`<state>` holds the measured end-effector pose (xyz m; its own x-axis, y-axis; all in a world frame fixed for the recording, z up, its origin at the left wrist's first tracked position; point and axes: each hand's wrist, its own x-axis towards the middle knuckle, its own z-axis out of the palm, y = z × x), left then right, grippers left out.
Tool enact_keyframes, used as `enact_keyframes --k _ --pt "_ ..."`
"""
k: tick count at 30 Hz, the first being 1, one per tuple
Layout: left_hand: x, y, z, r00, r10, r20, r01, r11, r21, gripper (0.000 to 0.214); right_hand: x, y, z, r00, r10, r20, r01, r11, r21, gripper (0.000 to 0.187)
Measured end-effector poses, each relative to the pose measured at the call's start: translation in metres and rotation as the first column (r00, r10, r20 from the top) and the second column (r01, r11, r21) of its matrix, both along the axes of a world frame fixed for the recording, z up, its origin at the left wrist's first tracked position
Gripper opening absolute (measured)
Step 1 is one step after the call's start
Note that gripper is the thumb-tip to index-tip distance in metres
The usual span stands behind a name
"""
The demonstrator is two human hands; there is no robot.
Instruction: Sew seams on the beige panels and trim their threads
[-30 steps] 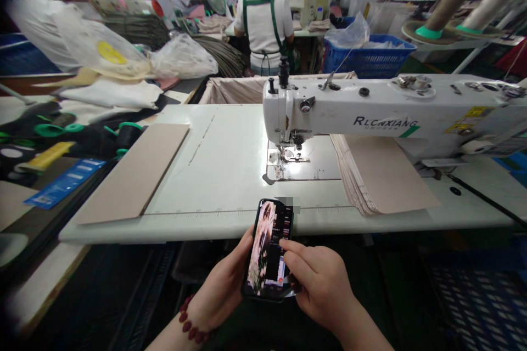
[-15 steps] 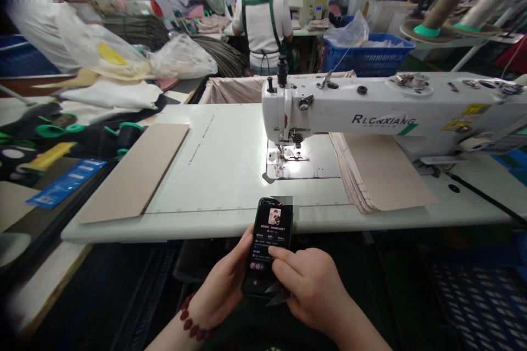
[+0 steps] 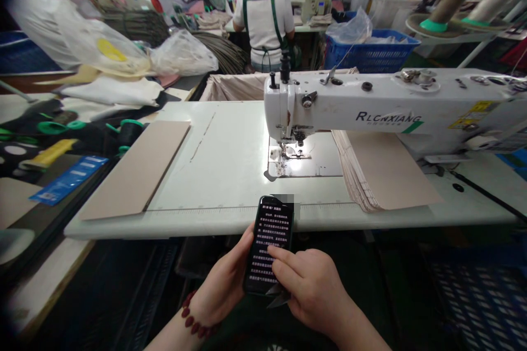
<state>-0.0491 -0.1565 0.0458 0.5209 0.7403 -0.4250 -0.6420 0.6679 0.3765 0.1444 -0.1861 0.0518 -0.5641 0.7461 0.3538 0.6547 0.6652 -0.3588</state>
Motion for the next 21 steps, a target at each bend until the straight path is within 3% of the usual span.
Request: enact_keyframes --k 8,21 --pt "0.000 0.002 0.005 0.999 0.016 -0.049 -0.013 0.998 0.053 0.042 0.008 -0.002 0.001 0.993 -0.018 -0.121 0.027 0.997 0.076 0.025" --pt "0.000 0.004 0.006 0.999 -0.001 -0.043 0.004 0.998 0.061 0.047 0.014 -0.012 -0.002 0.993 0.006 -0.119 0.002 0.998 0.070 0.020"
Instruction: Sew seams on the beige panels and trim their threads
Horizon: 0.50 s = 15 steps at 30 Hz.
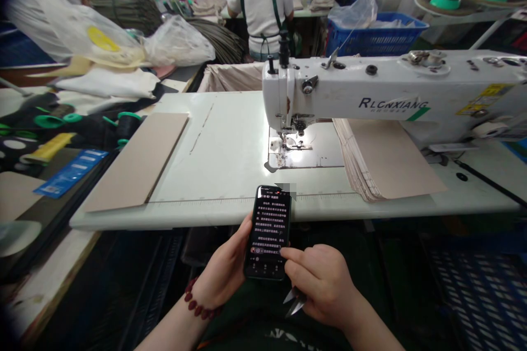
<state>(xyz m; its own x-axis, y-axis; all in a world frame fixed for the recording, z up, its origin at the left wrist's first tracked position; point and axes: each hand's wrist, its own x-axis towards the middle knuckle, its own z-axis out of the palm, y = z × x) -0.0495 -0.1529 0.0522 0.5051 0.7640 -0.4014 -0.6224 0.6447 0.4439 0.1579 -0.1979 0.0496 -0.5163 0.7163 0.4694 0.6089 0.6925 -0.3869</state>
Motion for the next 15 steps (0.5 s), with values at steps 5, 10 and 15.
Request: enact_keyframes --k 5,10,15 --pt "0.0005 -0.0017 -0.0011 0.999 0.030 -0.022 -0.030 1.000 -0.004 0.045 -0.0037 -0.0002 -0.0011 0.999 0.031 0.044 -0.030 0.999 -0.011 0.018" --pt "-0.0018 -0.0026 -0.0037 1.000 0.011 -0.010 -0.011 0.999 -0.032 0.045 -0.0061 0.0002 -0.0012 0.998 0.028 0.056 -0.027 1.000 -0.014 0.018" --pt "-0.0036 -0.0022 -0.0048 1.000 0.003 -0.003 -0.003 0.999 -0.052 0.045 -0.0046 -0.0010 -0.0013 0.999 -0.011 -0.032 0.011 1.000 0.001 0.022"
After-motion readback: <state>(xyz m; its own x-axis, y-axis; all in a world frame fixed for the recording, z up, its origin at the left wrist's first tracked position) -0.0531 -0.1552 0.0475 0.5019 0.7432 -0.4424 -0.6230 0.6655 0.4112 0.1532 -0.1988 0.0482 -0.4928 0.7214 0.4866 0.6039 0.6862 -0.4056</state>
